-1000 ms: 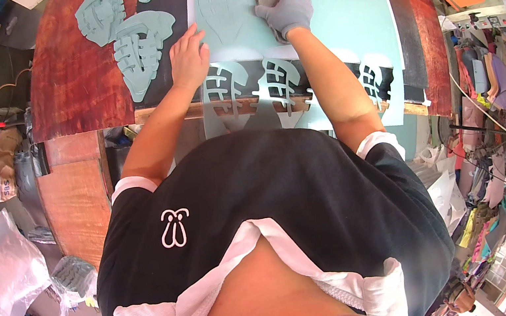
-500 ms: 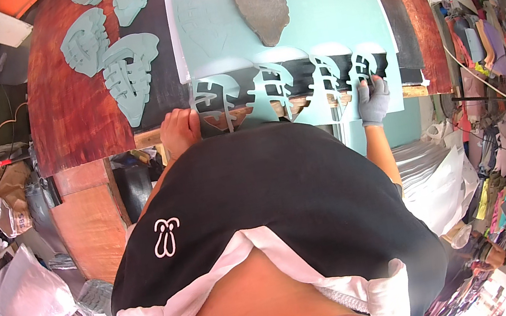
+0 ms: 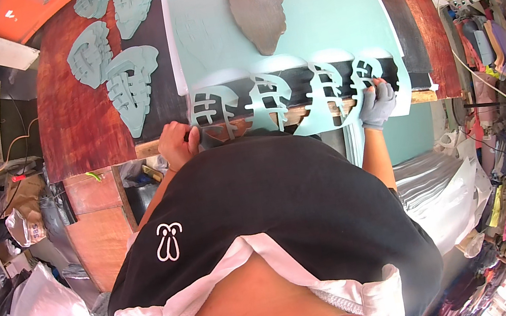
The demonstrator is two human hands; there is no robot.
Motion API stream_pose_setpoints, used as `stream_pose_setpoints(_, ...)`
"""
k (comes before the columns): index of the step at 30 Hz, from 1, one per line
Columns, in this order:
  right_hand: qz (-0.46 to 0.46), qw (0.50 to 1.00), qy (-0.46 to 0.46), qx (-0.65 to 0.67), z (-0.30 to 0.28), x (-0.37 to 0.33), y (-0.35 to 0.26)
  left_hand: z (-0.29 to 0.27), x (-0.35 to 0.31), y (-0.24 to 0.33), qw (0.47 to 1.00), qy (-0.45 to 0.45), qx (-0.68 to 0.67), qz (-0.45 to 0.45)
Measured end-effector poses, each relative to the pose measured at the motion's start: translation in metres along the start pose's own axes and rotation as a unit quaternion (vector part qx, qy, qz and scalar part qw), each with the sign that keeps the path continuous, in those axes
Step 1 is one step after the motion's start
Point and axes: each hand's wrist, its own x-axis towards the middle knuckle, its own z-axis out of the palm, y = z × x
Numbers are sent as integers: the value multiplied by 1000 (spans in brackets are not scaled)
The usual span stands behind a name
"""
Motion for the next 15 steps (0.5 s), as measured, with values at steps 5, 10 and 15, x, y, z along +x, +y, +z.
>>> stream_pose_setpoints(5, 2, 1000, 24, 12, 6, 8, 1, 8, 2, -3, 999, 35, 27, 4)
stream_pose_setpoints(10, -15, 999, 47, 17, 17, 14, 8, 21, -2, -8, 990, 70, 119, 11)
stream_pose_setpoints(15, -27, 999, -24, 23, 32, 21, 23, 36, -6, -14, 984, 77, 160, 8)
